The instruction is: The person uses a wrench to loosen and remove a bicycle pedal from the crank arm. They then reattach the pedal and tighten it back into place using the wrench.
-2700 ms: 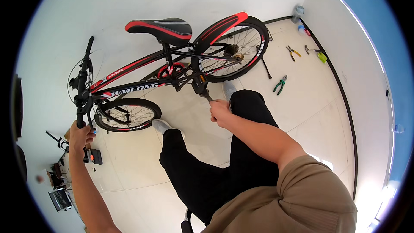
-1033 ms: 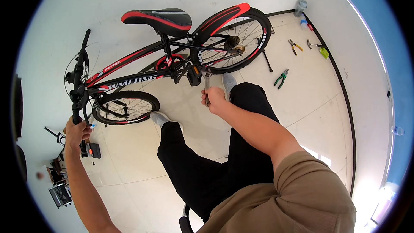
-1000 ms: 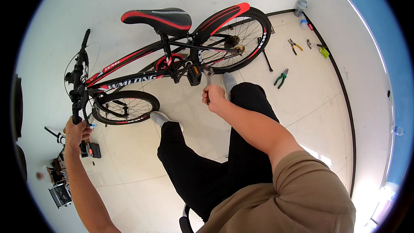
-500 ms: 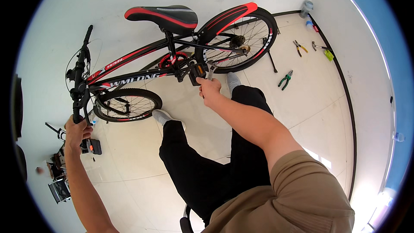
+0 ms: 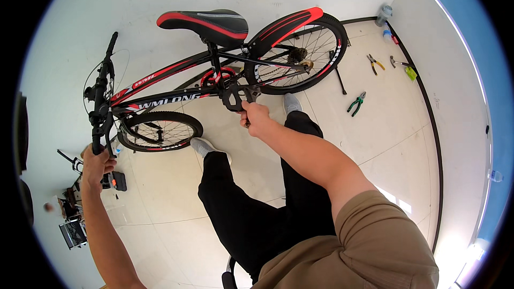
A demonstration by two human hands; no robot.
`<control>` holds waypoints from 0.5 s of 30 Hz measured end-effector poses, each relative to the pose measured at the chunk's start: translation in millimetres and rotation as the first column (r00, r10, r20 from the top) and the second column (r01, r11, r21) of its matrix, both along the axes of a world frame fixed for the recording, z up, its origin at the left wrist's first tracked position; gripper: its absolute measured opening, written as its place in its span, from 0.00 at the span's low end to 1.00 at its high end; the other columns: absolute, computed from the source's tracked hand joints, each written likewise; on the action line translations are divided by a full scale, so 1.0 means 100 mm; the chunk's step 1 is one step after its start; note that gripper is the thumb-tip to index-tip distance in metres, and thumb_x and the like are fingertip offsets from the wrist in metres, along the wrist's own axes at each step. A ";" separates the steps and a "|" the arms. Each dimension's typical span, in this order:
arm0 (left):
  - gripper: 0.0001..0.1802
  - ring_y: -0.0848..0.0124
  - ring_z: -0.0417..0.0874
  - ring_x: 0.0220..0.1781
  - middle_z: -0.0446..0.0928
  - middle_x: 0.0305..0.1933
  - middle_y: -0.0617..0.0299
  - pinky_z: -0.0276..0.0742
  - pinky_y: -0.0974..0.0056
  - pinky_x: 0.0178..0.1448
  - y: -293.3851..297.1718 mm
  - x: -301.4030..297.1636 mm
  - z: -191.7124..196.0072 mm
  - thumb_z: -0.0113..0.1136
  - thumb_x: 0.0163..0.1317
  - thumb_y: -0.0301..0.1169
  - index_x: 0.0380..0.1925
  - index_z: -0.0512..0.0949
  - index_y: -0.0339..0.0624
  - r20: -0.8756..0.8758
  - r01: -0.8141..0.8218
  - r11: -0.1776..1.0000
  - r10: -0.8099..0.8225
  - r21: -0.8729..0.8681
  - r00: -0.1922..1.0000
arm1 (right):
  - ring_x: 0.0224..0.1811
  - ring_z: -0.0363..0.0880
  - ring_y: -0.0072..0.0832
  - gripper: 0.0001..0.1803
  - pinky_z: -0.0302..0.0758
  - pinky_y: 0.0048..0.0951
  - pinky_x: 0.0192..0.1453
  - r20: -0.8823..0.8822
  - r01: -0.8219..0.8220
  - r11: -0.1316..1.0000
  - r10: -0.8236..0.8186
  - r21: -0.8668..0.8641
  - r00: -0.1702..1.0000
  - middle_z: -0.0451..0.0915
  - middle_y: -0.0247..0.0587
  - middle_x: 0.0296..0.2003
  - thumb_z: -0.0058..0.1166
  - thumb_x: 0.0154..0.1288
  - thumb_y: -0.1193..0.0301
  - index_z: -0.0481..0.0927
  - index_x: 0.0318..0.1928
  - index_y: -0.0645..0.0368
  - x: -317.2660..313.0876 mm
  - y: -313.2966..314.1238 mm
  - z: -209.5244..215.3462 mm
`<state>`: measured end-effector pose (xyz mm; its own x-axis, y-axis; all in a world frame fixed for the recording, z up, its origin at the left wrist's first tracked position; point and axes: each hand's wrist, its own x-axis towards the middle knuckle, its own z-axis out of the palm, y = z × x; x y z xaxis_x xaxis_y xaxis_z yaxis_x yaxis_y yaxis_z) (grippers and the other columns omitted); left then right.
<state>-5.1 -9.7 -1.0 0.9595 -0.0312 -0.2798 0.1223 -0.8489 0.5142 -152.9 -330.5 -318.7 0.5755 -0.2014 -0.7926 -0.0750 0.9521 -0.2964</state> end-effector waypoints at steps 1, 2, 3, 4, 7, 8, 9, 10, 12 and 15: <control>0.10 0.71 0.83 0.28 0.79 0.31 0.59 0.78 0.68 0.33 0.01 0.00 0.01 0.52 0.60 0.27 0.42 0.70 0.38 0.000 0.000 1.000 0.000 0.000 1.000 | 0.20 0.62 0.19 0.09 0.62 0.25 0.19 0.005 -0.007 1.000 0.007 0.000 1.000 0.76 0.39 0.27 0.55 0.72 0.70 0.73 0.34 0.60 0.00 0.01 0.00; 0.10 0.71 0.83 0.28 0.79 0.31 0.59 0.78 0.68 0.33 0.01 -0.01 0.02 0.52 0.60 0.27 0.42 0.71 0.38 -0.001 0.000 1.000 0.000 0.000 1.000 | 0.20 0.62 0.19 0.09 0.62 0.25 0.19 0.010 -0.014 1.000 0.014 0.000 1.000 0.76 0.39 0.28 0.54 0.72 0.70 0.73 0.34 0.60 0.01 0.02 0.01; 0.10 0.71 0.83 0.28 0.79 0.31 0.59 0.78 0.68 0.33 0.03 -0.01 0.02 0.52 0.60 0.27 0.42 0.71 0.38 0.001 -0.004 1.000 0.004 0.001 1.000 | 0.20 0.62 0.19 0.09 0.62 0.25 0.19 -0.002 -0.019 1.000 0.019 -0.009 1.000 0.76 0.39 0.28 0.54 0.72 0.70 0.73 0.34 0.60 0.01 0.03 0.04; 0.10 0.71 0.83 0.28 0.79 0.31 0.59 0.78 0.68 0.33 0.04 -0.01 0.02 0.52 0.60 0.27 0.42 0.71 0.38 0.003 -0.008 1.000 0.008 0.001 1.000 | 0.20 0.61 0.19 0.09 0.62 0.25 0.19 -0.014 -0.024 1.000 0.024 -0.017 1.000 0.76 0.39 0.28 0.54 0.72 0.70 0.73 0.34 0.60 0.01 0.05 0.07; 0.11 0.71 0.83 0.28 0.79 0.31 0.59 0.78 0.68 0.33 0.03 -0.01 0.01 0.52 0.60 0.27 0.43 0.70 0.38 0.003 -0.015 1.000 0.015 -0.005 1.000 | 0.20 0.61 0.18 0.08 0.62 0.25 0.19 -0.020 -0.022 1.000 0.022 -0.021 1.000 0.77 0.39 0.28 0.54 0.71 0.70 0.72 0.34 0.60 0.01 0.03 0.08; 0.11 0.71 0.83 0.28 0.79 0.31 0.59 0.78 0.68 0.33 0.03 -0.01 0.00 0.52 0.61 0.27 0.43 0.70 0.38 0.002 -0.016 1.000 0.016 -0.008 1.000 | 0.20 0.61 0.18 0.08 0.62 0.25 0.19 -0.017 -0.019 1.000 0.019 -0.018 1.000 0.77 0.40 0.28 0.54 0.71 0.70 0.72 0.34 0.59 0.01 0.03 0.07; 0.11 0.71 0.83 0.28 0.79 0.31 0.59 0.78 0.68 0.33 0.02 0.00 0.00 0.52 0.61 0.27 0.43 0.70 0.38 0.001 -0.014 1.000 0.014 -0.005 1.000 | 0.20 0.60 0.18 0.08 0.62 0.24 0.19 -0.009 -0.022 1.000 0.022 -0.015 1.000 0.77 0.40 0.29 0.53 0.71 0.70 0.73 0.35 0.60 0.01 0.02 0.05; 0.11 0.71 0.83 0.28 0.79 0.31 0.59 0.78 0.68 0.33 0.02 0.00 0.01 0.52 0.61 0.27 0.43 0.70 0.38 0.000 -0.011 1.000 0.011 -0.001 1.000 | 0.20 0.60 0.17 0.08 0.61 0.24 0.19 -0.001 -0.025 1.000 0.025 -0.011 1.000 0.77 0.40 0.29 0.52 0.72 0.69 0.73 0.36 0.60 0.01 0.02 0.03; 0.11 0.71 0.83 0.28 0.78 0.31 0.59 0.78 0.68 0.33 0.01 0.00 0.00 0.52 0.61 0.27 0.43 0.70 0.38 -0.003 -0.010 1.000 0.010 -0.002 1.000 | 0.19 0.60 0.17 0.08 0.61 0.24 0.19 0.029 -0.020 0.999 0.019 0.034 0.999 0.77 0.40 0.29 0.51 0.73 0.69 0.73 0.37 0.60 0.02 0.01 -0.02; 0.11 0.71 0.83 0.29 0.78 0.31 0.59 0.78 0.68 0.33 0.03 0.01 0.00 0.52 0.61 0.27 0.44 0.70 0.38 -0.002 -0.012 1.000 0.012 -0.008 1.000 | 0.19 0.58 0.16 0.08 0.60 0.24 0.19 0.086 -0.010 0.986 -0.004 0.164 0.996 0.78 0.41 0.30 0.48 0.75 0.69 0.74 0.39 0.61 0.04 0.01 -0.09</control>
<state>-4.0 -6.5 -1.0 0.9592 -0.0220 -0.2819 0.1338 -0.8431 0.5209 -148.6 -329.8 -327.3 0.6434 -0.0709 -0.7623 -0.0590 0.9882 -0.1417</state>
